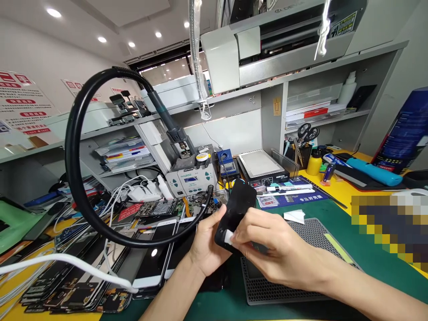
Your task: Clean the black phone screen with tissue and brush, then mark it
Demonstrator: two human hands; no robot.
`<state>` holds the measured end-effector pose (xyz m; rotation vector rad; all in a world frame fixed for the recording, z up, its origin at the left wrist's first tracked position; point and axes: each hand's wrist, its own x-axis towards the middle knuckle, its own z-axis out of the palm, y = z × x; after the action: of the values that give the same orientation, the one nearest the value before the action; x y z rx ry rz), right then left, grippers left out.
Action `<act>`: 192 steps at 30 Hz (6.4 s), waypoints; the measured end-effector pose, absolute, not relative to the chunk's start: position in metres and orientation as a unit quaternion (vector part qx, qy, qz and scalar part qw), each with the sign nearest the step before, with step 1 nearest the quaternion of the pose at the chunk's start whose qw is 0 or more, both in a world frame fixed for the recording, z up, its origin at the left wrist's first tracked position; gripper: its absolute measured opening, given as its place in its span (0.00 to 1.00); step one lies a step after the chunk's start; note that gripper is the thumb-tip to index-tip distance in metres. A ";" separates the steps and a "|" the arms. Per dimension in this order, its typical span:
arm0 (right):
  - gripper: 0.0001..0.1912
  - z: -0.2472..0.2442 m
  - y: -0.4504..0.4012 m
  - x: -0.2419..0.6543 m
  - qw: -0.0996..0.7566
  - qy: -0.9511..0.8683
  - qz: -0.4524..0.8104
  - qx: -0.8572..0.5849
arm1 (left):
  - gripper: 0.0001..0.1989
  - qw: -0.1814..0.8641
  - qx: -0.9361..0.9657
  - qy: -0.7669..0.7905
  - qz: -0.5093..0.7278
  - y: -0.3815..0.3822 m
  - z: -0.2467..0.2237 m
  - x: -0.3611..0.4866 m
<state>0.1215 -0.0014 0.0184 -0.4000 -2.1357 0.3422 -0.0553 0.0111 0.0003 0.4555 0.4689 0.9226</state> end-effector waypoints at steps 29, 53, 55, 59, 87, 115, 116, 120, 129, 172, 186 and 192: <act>0.06 0.016 0.014 0.127 0.552 -0.790 0.104 -0.247 | 0.18 0.846 0.278 0.233 0.390 0.009 -0.005 -0.053; 0.11 0.015 -0.005 0.115 0.510 -0.836 0.137 -0.150 | 0.22 0.856 0.215 0.297 0.364 0.010 -0.001 -0.049; 0.11 0.014 -0.006 0.115 0.508 -0.837 0.133 -0.156 | 0.22 0.852 0.232 0.291 0.369 0.009 0.001 -0.048; 0.11 0.013 -0.005 0.115 0.497 -0.842 0.127 -0.166 | 0.20 0.838 0.242 0.271 0.408 0.009 0.004 -0.048; 0.10 0.022 -0.003 0.121 0.464 -0.853 0.148 -0.188 | 0.24 0.801 0.309 0.225 0.460 0.015 0.017 -0.067; 0.06 0.026 0.031 0.148 0.565 -0.732 0.061 -0.377 | 0.25 0.840 0.343 0.174 0.382 0.008 0.007 -0.064; 0.06 0.026 0.031 0.148 0.566 -0.731 0.060 -0.376 | 0.25 0.841 0.344 0.173 0.381 0.008 0.007 -0.064; 0.07 0.027 0.030 0.146 0.571 -0.738 0.058 -0.355 | 0.26 0.841 0.345 0.178 0.377 0.008 0.006 -0.064; 0.06 0.018 0.014 0.135 0.499 -0.827 0.097 -0.241 | 0.17 0.819 0.279 0.229 0.446 0.010 0.009 -0.064; 0.06 0.024 0.031 0.146 0.567 -0.761 0.017 -0.314 | 0.27 0.839 0.348 0.189 0.373 0.009 -0.001 -0.060; 0.07 0.019 0.016 0.133 0.539 -0.804 0.074 -0.240 | 0.21 0.834 0.316 0.220 0.395 0.009 0.001 -0.060; 0.09 0.010 0.005 0.124 0.503 -0.844 0.068 -0.176 | 0.15 0.842 0.275 0.221 0.408 0.010 0.000 -0.062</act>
<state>0.1235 0.0049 0.0105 -0.4240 -2.0384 0.1635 -0.0616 0.0099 0.0004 0.5820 0.4678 0.8629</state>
